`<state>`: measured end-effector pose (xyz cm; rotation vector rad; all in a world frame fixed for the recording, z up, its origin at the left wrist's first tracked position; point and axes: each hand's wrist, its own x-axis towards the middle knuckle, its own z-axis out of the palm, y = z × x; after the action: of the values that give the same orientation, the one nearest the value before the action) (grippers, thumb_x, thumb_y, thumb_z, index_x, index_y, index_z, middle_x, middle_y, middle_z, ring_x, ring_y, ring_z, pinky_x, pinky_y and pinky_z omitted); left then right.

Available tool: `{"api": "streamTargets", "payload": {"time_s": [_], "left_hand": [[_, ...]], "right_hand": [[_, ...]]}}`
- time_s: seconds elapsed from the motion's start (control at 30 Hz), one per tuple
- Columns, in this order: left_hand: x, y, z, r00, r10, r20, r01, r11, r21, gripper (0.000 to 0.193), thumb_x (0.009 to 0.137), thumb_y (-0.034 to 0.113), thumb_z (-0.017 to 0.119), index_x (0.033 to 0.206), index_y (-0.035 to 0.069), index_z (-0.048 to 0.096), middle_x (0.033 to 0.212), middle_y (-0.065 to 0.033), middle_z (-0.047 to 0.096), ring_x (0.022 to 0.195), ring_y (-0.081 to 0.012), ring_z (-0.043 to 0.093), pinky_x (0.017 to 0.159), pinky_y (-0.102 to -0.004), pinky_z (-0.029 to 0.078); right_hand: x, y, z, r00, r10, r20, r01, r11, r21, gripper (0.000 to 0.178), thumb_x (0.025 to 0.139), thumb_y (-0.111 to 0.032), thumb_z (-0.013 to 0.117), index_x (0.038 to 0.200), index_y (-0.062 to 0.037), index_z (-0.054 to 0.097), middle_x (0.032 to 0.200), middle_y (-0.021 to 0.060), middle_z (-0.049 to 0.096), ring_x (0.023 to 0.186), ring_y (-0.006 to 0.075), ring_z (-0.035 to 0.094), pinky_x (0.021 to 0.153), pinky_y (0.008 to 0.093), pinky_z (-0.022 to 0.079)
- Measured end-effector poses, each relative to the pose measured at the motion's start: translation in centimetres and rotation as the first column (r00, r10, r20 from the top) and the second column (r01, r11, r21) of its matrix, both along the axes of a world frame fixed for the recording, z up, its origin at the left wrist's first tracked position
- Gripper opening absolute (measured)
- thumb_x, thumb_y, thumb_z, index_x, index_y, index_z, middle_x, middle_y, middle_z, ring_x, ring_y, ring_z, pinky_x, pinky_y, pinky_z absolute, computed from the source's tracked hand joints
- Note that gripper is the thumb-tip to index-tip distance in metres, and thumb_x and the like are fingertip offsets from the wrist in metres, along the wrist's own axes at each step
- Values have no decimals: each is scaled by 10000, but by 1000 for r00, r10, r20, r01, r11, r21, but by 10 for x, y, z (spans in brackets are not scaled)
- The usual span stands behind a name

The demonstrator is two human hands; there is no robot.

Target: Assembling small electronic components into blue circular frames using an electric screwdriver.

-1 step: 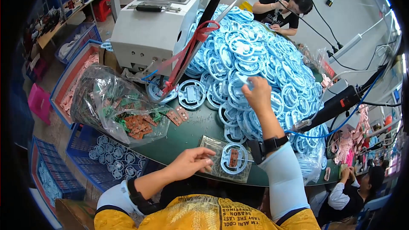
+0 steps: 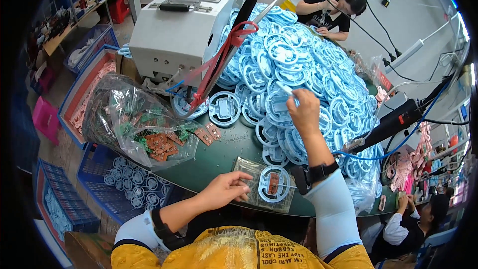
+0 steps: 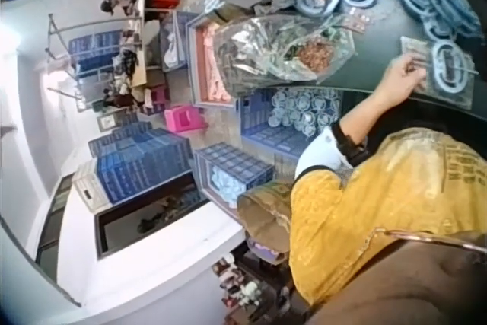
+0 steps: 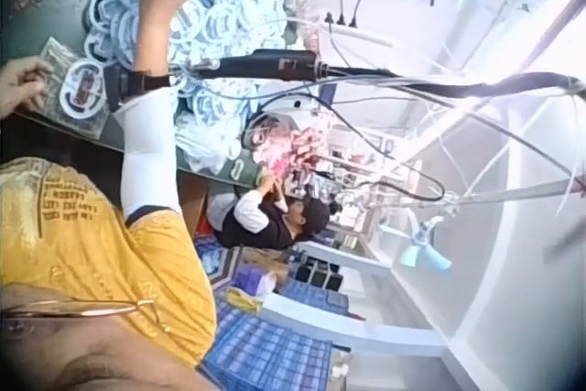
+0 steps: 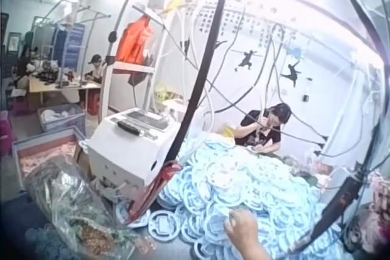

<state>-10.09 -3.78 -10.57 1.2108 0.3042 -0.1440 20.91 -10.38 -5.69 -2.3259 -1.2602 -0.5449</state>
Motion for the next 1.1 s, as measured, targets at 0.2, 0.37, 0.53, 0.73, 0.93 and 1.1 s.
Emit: {"api": "streamTargets", "payload": {"time_s": [0.2, 0.37, 0.53, 0.73, 0.93, 1.1], "left_hand": [[23, -13, -17, 994, 86, -68, -66, 965, 255, 531, 949, 168, 661, 1374, -23, 407, 843, -92, 669, 677, -141, 676, 556, -270, 526], [42, -29, -16, 991, 92, -95, -69, 972, 225, 545, 931, 180, 669, 1364, -33, 415, 783, -99, 671, 582, -149, 666, 495, -280, 510], [46, -39, -20, 990, 101, -103, -85, 985, 152, 446, 928, 68, 599, 1346, -26, 477, 785, -89, 678, 589, -149, 682, 496, -263, 517], [40, -38, -19, 986, 78, -146, -58, 989, 136, 445, 932, 26, 564, 1367, -17, 480, 792, -77, 679, 607, -156, 696, 517, -253, 526], [37, -35, -25, 992, 38, -117, -27, 995, 95, 432, 965, 50, 511, 1391, -8, 475, 839, -83, 688, 645, -138, 684, 551, -257, 541], [38, -31, -20, 985, 36, -171, -36, 999, 5, 400, 1011, 114, 447, 1397, 10, 469, 1026, -112, 678, 717, -157, 693, 614, -263, 577]], "right_hand": [[-94, -70, 30, 945, 321, 60, -324, 900, 292, 227, 767, 58, 701, 981, 14, 641, 967, 174, 692, 823, 335, 670, 711, 385, 546], [-155, -154, -9, 939, 338, 60, -342, 935, 94, 325, 677, 27, 729, 987, -6, 636, 945, 148, 668, 808, 327, 656, 705, 418, 535], [-187, -176, -48, 917, 353, -187, -375, 922, -99, 584, 673, -193, 861, 1188, -46, 626, 1256, 163, 572, 1119, 348, 570, 920, 485, 458], [-147, -163, -31, 833, 296, -468, -432, 875, -216, 1064, 549, -278, 936, 1465, -127, 416, 1560, 213, 286, 1405, 417, 339, 1080, 551, 325], [-138, -155, -33, 745, 306, -593, -480, 863, -157, 1104, 523, -297, 945, 1468, -99, 410, 1531, 210, 330, 1387, 407, 364, 1091, 516, 314], [-147, -151, -43, 753, 230, -616, -346, 935, -74, 1146, 505, -331, 949, 1482, -90, 399, 1504, 205, 354, 1349, 419, 393, 1089, 503, 314]]}}
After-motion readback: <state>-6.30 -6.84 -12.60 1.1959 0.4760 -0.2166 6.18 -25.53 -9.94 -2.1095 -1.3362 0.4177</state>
